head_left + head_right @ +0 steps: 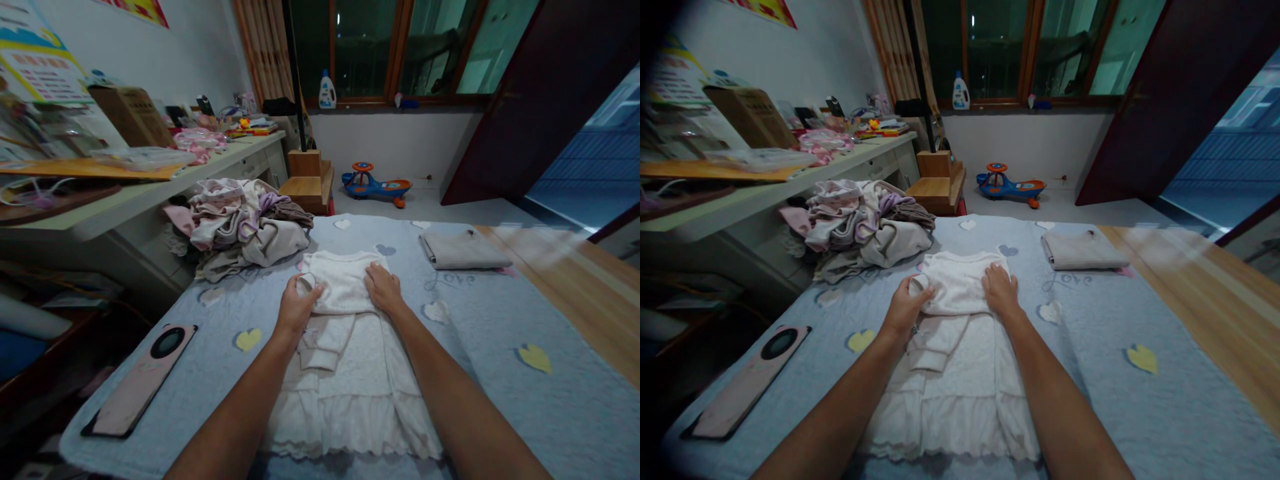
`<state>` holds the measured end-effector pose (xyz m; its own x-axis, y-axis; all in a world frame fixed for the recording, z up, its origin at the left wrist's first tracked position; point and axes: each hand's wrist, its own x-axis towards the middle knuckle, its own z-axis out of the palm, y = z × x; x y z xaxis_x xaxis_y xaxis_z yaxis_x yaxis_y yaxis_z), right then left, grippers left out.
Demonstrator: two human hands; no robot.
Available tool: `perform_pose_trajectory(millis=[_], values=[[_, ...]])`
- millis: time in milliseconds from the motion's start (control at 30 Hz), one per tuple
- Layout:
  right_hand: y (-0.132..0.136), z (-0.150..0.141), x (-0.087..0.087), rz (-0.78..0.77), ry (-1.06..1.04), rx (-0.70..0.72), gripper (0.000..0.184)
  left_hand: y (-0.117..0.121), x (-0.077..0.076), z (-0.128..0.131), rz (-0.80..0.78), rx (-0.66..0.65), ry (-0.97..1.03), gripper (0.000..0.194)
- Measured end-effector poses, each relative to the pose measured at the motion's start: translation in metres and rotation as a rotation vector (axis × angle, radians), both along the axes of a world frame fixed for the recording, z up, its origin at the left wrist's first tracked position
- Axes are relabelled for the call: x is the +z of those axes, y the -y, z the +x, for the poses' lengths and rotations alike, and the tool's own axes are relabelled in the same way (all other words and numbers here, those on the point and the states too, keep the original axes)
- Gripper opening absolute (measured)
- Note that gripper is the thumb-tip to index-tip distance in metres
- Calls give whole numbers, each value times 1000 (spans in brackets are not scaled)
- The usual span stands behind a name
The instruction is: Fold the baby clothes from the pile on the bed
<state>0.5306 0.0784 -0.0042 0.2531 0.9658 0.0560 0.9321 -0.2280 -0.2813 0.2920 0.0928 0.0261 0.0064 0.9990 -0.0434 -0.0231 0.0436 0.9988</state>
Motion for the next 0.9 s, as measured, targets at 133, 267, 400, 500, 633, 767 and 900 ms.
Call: perform_pose_trajectory(millis=[133,267,400,500,633,767,900], values=[[-20,26,6,99,-23,-167,49,-8,2,0,63,-32,-110,36],[-39,43,9,79,-3,-206,47,-7,12,3,80,-37,-86,30],[-49,47,9,56,-1,-193,29,-5,18,3,58,-3,-7,27],[-52,45,8,83,10,-209,27,-8,12,-3,19,40,58,31],[-45,38,5,121,22,-235,31,-12,-4,-12,-1,90,16,26],[-32,30,10,171,41,-257,40,-12,-11,-14,2,98,-20,25],[-17,19,12,110,82,-49,42,-12,-10,-14,-8,110,-73,41]])
